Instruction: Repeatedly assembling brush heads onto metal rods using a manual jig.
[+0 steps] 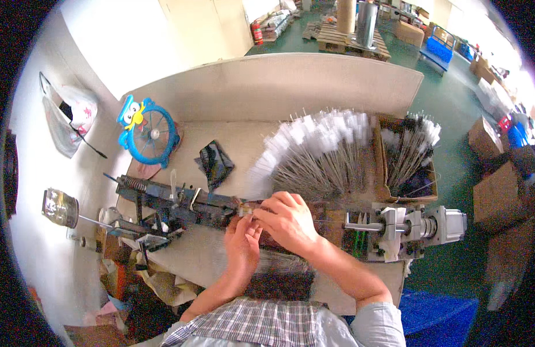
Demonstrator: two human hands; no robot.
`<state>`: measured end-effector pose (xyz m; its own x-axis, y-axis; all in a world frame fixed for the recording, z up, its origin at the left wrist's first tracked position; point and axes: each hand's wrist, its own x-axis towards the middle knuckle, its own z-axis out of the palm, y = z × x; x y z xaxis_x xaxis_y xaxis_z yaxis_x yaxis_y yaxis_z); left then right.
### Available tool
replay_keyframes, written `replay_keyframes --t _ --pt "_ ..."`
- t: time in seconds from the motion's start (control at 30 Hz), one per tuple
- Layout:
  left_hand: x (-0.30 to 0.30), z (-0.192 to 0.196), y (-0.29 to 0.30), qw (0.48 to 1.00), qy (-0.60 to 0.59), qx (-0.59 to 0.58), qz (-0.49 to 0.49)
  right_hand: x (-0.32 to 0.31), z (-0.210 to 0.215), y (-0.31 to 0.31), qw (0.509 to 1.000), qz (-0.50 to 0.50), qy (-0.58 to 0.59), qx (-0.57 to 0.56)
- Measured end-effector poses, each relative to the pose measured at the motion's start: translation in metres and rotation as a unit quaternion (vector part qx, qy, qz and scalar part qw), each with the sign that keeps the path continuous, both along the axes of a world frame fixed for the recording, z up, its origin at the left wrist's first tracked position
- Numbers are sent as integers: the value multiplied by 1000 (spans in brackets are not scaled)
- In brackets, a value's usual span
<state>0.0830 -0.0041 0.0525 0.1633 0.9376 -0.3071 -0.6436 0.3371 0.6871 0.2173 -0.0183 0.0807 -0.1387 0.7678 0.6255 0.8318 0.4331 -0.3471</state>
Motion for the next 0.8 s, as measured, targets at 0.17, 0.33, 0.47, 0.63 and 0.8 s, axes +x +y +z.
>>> replay_keyframes --t 0.17,0.33,0.47,0.63,0.8 --pt "-6 -6 0 1000 -15 -4 8 -16 3 3 1000 3 16 -13" --pt "-7 -9 -1 999 -33 -32 20 -17 0 3 999 0 20 -26" --pt "-7 -7 1 996 -64 -55 21 -24 4 5 999 -10 29 -26" --pt "-8 0 1 998 -47 -45 10 -29 -2 5 998 -60 28 -13" --pt "-5 0 -1 999 -40 -26 18 -25 3 -1 998 -51 22 -7"
